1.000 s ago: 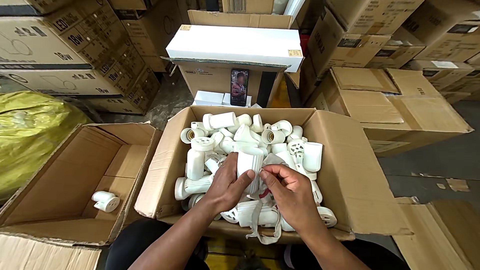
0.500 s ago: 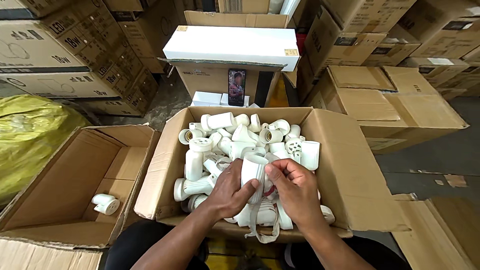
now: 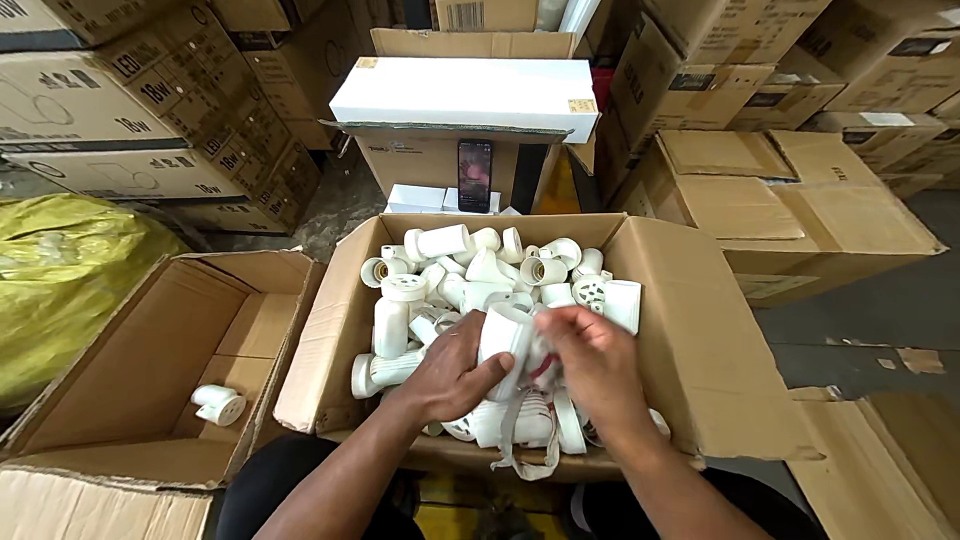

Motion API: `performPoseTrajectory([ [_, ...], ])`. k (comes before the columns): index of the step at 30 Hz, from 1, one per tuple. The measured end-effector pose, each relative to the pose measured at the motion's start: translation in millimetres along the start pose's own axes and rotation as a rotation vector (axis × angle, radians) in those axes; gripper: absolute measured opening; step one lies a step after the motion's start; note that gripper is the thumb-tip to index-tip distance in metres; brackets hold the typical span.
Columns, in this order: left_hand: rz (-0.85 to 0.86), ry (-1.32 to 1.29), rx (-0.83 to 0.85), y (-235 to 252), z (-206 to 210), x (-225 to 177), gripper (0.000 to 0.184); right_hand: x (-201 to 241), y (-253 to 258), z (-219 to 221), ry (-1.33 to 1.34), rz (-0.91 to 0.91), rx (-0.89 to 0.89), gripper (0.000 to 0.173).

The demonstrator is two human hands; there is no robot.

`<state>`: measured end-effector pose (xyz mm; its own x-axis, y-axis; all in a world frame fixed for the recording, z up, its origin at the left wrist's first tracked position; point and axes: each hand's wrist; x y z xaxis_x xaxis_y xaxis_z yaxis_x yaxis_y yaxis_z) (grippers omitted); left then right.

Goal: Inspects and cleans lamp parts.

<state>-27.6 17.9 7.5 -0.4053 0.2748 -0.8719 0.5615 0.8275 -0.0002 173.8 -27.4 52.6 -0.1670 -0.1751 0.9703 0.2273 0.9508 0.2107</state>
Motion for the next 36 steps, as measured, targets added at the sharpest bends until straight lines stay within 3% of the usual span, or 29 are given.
performPoseTrajectory([
  [3, 0.020, -0.292, 0.020, 4, 7, -8, 0.079, -4, 26, -17, -0.089, -0.044, -0.090, 0.017],
  [7, -0.145, -0.793, -0.113, 3, -5, -13, 0.056, -9, 21, -22, -0.144, 0.026, 0.103, 0.045],
  [9, -0.191, -0.906, -0.176, 0, -8, -16, 0.045, -12, 17, -18, -0.193, 0.038, 0.134, 0.048],
  [13, -0.162, -0.996, -0.175, 0, -9, -13, 0.049, -15, 17, -21, -0.183, 0.003, 0.148, 0.037],
  [16, -0.089, -1.054, -0.153, 2, -8, -8, 0.056, -9, 20, -21, 0.126, 0.116, 0.195, 0.047],
  [19, -0.058, -1.153, -0.114, 3, -6, -5, 0.051, -7, 21, -21, 0.370, 0.255, 0.219, 0.057],
  [25, -0.055, -1.305, -0.058, 2, -3, -10, 0.045, -14, 24, -22, 0.540, 0.355, 0.213, 0.057],
  [31, -0.008, -1.360, 0.033, 1, -6, -8, 0.051, -17, 20, -19, 0.450, 0.293, 0.222, 0.054],
  [36, -0.048, -1.349, -0.026, 0, -4, -13, 0.044, -10, 11, -6, 0.206, 0.196, 0.266, 0.059],
])
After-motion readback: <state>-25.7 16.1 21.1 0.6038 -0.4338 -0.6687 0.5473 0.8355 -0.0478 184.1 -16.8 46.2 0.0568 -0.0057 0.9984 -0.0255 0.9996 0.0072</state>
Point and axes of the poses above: each hand's wrist, its own y-axis towards the middle knuckle, its own z-axis out of the palm, x = y × z, and after that the axes turned 6 degrees about -z, right-handed
